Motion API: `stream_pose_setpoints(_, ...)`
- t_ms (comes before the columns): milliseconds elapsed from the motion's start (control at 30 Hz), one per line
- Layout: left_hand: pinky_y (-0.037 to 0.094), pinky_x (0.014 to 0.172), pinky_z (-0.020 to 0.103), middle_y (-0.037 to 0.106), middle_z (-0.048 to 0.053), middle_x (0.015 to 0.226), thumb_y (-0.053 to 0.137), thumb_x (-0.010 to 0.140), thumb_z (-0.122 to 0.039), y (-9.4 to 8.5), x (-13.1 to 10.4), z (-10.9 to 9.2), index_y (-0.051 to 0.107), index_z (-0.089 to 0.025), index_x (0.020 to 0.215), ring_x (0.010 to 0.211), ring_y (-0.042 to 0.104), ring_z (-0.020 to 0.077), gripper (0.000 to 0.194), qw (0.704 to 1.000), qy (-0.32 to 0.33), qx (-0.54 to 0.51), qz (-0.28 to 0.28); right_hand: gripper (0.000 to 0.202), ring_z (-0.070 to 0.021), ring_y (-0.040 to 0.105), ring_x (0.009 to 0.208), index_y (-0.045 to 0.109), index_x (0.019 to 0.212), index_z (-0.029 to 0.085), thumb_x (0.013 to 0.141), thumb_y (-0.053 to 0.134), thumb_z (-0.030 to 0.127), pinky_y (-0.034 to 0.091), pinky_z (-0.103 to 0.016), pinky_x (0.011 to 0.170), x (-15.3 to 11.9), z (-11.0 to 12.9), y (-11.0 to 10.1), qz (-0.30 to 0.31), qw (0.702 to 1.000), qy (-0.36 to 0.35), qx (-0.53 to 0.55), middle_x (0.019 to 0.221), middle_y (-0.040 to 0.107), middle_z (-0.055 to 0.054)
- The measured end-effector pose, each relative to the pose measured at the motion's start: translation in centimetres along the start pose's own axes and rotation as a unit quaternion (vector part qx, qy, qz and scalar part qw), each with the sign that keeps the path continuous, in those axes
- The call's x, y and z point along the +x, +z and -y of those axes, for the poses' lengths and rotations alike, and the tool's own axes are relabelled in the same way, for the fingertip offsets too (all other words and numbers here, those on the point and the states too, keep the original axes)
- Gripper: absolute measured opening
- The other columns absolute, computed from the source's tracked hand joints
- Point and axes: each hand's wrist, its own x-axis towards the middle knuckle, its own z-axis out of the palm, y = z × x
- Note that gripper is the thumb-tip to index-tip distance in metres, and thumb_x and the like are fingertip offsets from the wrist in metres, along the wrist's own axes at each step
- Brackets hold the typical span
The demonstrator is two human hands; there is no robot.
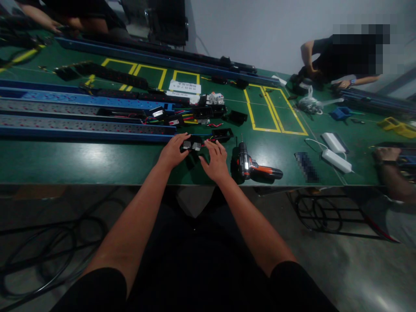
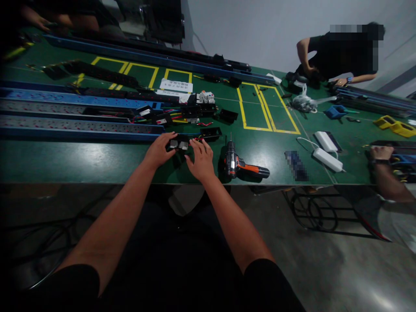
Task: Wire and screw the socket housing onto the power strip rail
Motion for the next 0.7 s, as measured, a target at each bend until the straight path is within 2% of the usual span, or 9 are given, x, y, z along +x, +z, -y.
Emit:
stream_pose_setpoints(67, 0.045, 0.144, 0.062, 0.067, 0.015, 0.173, 0.079, 0.094, -0.016, 0.0, -0.1, 0.0, 0.066, -0.025, 0.167, 0.165, 0.060, 0.0365, 0.074, 1.000, -0.001, 0.007, 0.003, 0.064, -0.0375, 0.041, 0.174, 0.060, 0.177, 0.024, 0.115, 0.063, 0.038, 0.034, -0.062, 0.143, -2.2, -0.1, -1.9, -0.017, 1.000, 0.014, 0.002, 0.175, 0.065, -0.013)
stream_pose_setpoints(133, 0.044, 0.144, 0.064, 0.066, 0.015, 0.175, 0.080, 0.095, -0.017, -0.1, -0.1, 0.1, 0.065, -0.026, 0.168, 0.167, 0.059, 0.0370, 0.075, 1.000, 0.000, 0.009, 0.005, 0.063, -0.0380, 0.046, 0.170, 0.061, 0.176, 0.026, 0.114, 0.061, 0.037, 0.038, -0.063, 0.140, -4.5, -1.3, -4.5, -0.031, 0.999, 0.025, -0.022, 0.171, 0.067, -0.015)
stream_pose_setpoints(233, 0.044, 0.144, 0.066, 0.062, 0.016, 0.177, 0.083, 0.095, -0.020, -0.4, -0.2, 0.0, 0.062, -0.027, 0.169, 0.168, 0.057, 0.0382, 0.077, 1.000, 0.004, 0.007, 0.009, 0.071, -0.0380, 0.049, 0.167, 0.055, 0.181, 0.025, 0.110, 0.052, 0.025, 0.044, -0.064, 0.135, -7.1, -5.3, -9.3, -0.034, 0.990, 0.073, -0.117, 0.174, 0.061, -0.019)
stream_pose_setpoints(300, 0.045, 0.143, 0.066, 0.059, 0.017, 0.177, 0.085, 0.094, -0.020, -0.8, -0.4, -0.2, 0.062, -0.027, 0.170, 0.167, 0.057, 0.0392, 0.079, 1.000, 0.004, 0.012, 0.006, 0.080, -0.0394, 0.052, 0.164, 0.052, 0.183, 0.021, 0.103, 0.054, 0.019, 0.048, -0.062, 0.131, -8.2, -8.6, -12.0, 0.006, 0.978, 0.124, -0.167, 0.177, 0.057, -0.021)
stream_pose_setpoints(367, 0.050, 0.139, 0.063, 0.060, 0.018, 0.171, 0.086, 0.093, -0.018, -1.2, -1.1, -0.8, 0.064, -0.026, 0.168, 0.163, 0.059, 0.0392, 0.079, 0.999, -0.011, 0.025, -0.017, 0.090, -0.0413, 0.058, 0.157, 0.048, 0.184, 0.014, 0.096, 0.060, 0.017, 0.050, -0.060, 0.129, -8.7, -11.4, -13.7, 0.094, 0.968, 0.150, -0.180, 0.175, 0.059, -0.024)
stream_pose_setpoints(467, 0.065, 0.122, 0.056, 0.065, 0.016, 0.147, 0.082, 0.097, -0.021, -1.6, -2.9, -2.3, 0.073, -0.025, 0.157, 0.142, 0.069, 0.0359, 0.060, 0.998, -0.040, 0.020, -0.039, 0.085, -0.0457, 0.061, 0.150, 0.048, 0.183, 0.010, 0.100, 0.061, 0.023, 0.047, -0.059, 0.127, -8.5, -13.2, -14.1, 0.152, 0.953, 0.146, -0.218, 0.164, 0.069, -0.026)
stream_pose_setpoints(567, 0.072, 0.103, 0.050, 0.070, 0.010, 0.124, 0.078, 0.104, -0.030, -1.5, -5.3, -3.9, 0.084, -0.029, 0.135, 0.112, 0.077, 0.0301, 0.031, 0.998, -0.014, -0.029, 0.058, 0.078, -0.0456, 0.066, 0.137, 0.054, 0.180, 0.014, 0.103, 0.063, 0.025, 0.048, -0.057, 0.117, -7.8, -13.0, -13.3, 0.148, 0.944, 0.137, -0.259, 0.151, 0.074, -0.026)
stream_pose_setpoints(633, 0.070, 0.104, 0.051, 0.072, 0.010, 0.120, 0.078, 0.104, -0.032, -1.1, -6.7, -4.5, 0.086, -0.032, 0.131, 0.111, 0.077, 0.0308, 0.028, 0.994, 0.004, -0.032, 0.102, 0.077, -0.0436, 0.068, 0.133, 0.058, 0.177, 0.017, 0.100, 0.066, 0.023, 0.048, -0.054, 0.112, -7.3, -12.6, -12.8, 0.145, 0.942, 0.133, -0.271, 0.148, 0.074, -0.025)
stream_pose_setpoints(700, 0.069, 0.108, 0.053, 0.074, 0.010, 0.119, 0.079, 0.103, -0.031, -0.7, -7.4, -4.9, 0.086, -0.032, 0.130, 0.114, 0.078, 0.0327, 0.028, 0.994, 0.005, -0.015, 0.107, 0.078, -0.0423, 0.068, 0.132, 0.060, 0.175, 0.019, 0.098, 0.070, 0.022, 0.046, -0.052, 0.110, -7.2, -12.4, -12.5, 0.133, 0.943, 0.136, -0.272, 0.147, 0.074, -0.024)
